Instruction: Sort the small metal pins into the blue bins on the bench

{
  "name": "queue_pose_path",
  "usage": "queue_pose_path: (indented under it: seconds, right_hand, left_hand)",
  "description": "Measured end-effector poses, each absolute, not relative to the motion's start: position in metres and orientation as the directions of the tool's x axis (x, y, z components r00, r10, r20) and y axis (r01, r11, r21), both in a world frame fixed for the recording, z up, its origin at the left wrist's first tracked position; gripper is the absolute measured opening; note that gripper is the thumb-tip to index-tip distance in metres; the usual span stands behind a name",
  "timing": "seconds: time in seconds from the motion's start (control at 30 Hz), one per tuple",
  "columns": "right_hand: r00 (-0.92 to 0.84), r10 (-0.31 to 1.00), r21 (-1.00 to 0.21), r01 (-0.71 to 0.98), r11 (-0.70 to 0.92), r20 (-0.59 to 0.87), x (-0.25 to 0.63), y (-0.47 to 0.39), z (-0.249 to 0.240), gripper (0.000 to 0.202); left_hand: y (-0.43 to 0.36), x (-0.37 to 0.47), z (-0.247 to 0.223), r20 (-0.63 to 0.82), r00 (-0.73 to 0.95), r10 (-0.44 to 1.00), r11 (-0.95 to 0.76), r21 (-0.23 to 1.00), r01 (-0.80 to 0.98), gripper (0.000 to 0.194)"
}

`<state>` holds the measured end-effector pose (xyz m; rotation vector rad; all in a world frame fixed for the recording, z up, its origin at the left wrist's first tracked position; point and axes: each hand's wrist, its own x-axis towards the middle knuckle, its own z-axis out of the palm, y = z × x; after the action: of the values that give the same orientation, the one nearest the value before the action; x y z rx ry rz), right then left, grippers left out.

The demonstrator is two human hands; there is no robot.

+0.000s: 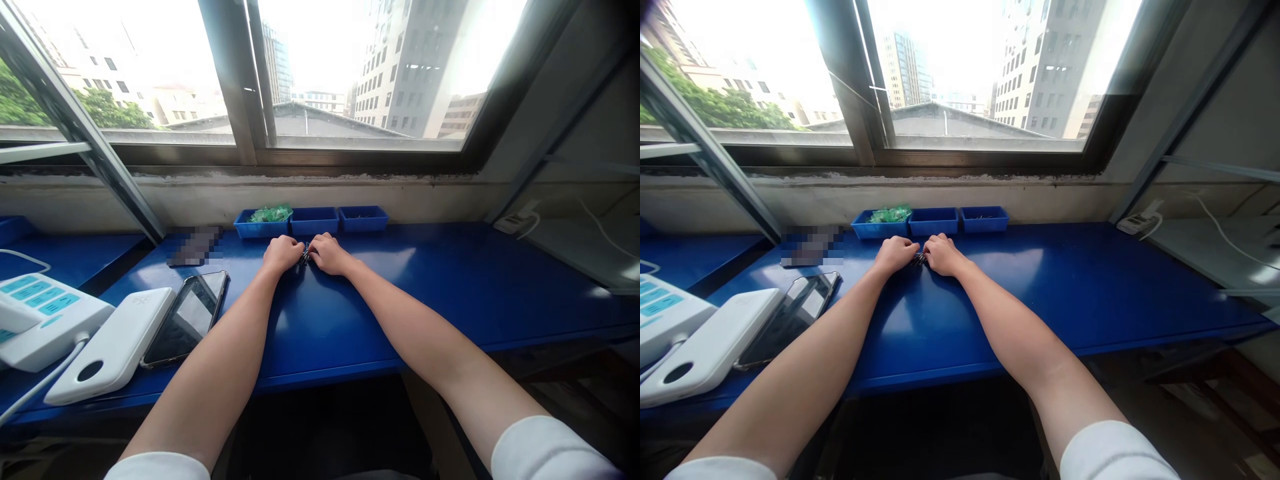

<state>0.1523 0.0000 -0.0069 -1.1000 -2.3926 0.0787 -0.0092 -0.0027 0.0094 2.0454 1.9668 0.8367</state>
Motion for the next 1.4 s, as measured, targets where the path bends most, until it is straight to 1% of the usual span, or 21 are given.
queue_pose_path:
  seconds: [0.07, 0.13, 0.2, 0.3, 0.4, 0.53, 0.7, 0.83, 0.9, 1.0, 1.1, 1.2, 1.3, 1.33, 1.4]
  right_hand:
    - [-0.520, 0.732, -0.263, 0.705, 0.659, 0.440, 0.153, 0.002, -0.007, 0.014]
    - [-0.489, 0.746, -0.274, 0.720, 0.638, 0.452, 0.154, 0.005, -0.007, 0.014]
    - [-0.457, 0.765, -0.296, 0.732, 0.613, 0.454, 0.157, 0.008, -0.007, 0.014]
    - [-0.415, 0.788, -0.351, 0.729, 0.587, 0.455, 0.161, 0.010, -0.004, 0.017]
    - [-0.385, 0.801, -0.399, 0.716, 0.573, 0.459, 0.164, 0.009, 0.000, 0.021]
    - [-0.375, 0.798, -0.424, 0.697, 0.578, 0.472, 0.166, 0.008, 0.002, 0.034]
    - [-0.314, 0.800, -0.474, 0.673, 0.568, 0.511, 0.168, 0.009, 0.002, 0.043]
    - [-0.266, 0.811, -0.535, 0.639, 0.553, 0.520, 0.168, 0.007, 0.005, 0.048]
    - [-0.234, 0.827, -0.618, 0.569, 0.542, 0.511, 0.167, 0.006, 0.006, 0.045]
    - [-0.211, 0.849, -0.763, 0.372, 0.528, 0.485, 0.166, 0.006, 0.005, 0.033]
    - [-0.210, 0.846, -0.820, 0.217, 0.530, 0.491, 0.166, 0.007, 0.005, 0.029]
    - [-0.156, 0.858, -0.846, 0.153, 0.511, 0.490, 0.168, 0.006, 0.007, 0.026]
    - [-0.054, 0.856, -0.837, 0.182, 0.515, 0.515, 0.172, 0.008, 0.010, 0.024]
    - [-0.010, 0.846, -0.822, 0.228, 0.521, 0.534, 0.174, 0.009, 0.010, 0.024]
    - [0.059, 0.821, -0.775, 0.375, 0.508, 0.567, 0.180, 0.013, 0.009, 0.026]
  left_hand:
    - [-0.005, -0.007, 0.011, 0.327, -0.031, 0.944, -0.171, 0.568, 0.805, 0.027]
    - [-0.007, -0.004, 0.012, 0.399, 0.048, 0.916, -0.309, 0.625, 0.717, 0.026]
    - [-0.009, -0.002, 0.013, 0.453, 0.141, 0.880, -0.433, 0.645, 0.630, 0.025]
    - [-0.011, 0.001, 0.012, 0.496, 0.183, 0.849, -0.500, 0.640, 0.584, 0.024]
    - [-0.012, 0.002, 0.012, 0.501, 0.175, 0.848, -0.493, 0.622, 0.608, 0.023]
    - [-0.012, 0.003, 0.011, 0.502, 0.183, 0.845, -0.489, 0.588, 0.644, 0.024]
    - [-0.013, 0.005, 0.010, 0.524, 0.197, 0.829, -0.525, 0.606, 0.598, 0.024]
    - [-0.012, 0.004, 0.010, 0.499, 0.195, 0.844, -0.494, 0.586, 0.642, 0.027]
    - [-0.011, 0.004, 0.009, 0.490, 0.187, 0.851, -0.478, 0.579, 0.661, 0.030]
    - [-0.011, 0.003, 0.009, 0.486, 0.165, 0.858, -0.454, 0.567, 0.687, 0.033]
    - [-0.011, 0.004, 0.010, 0.468, 0.158, 0.870, -0.435, 0.574, 0.693, 0.035]
    - [-0.010, 0.004, 0.011, 0.457, 0.132, 0.880, -0.414, 0.598, 0.687, 0.037]
    - [-0.006, 0.003, 0.009, 0.479, 0.043, 0.877, -0.369, 0.613, 0.699, 0.037]
    - [-0.003, 0.001, 0.008, 0.480, 0.008, 0.877, -0.343, 0.615, 0.710, 0.036]
    - [0.001, -0.002, 0.005, 0.462, -0.047, 0.886, -0.279, 0.611, 0.741, 0.035]
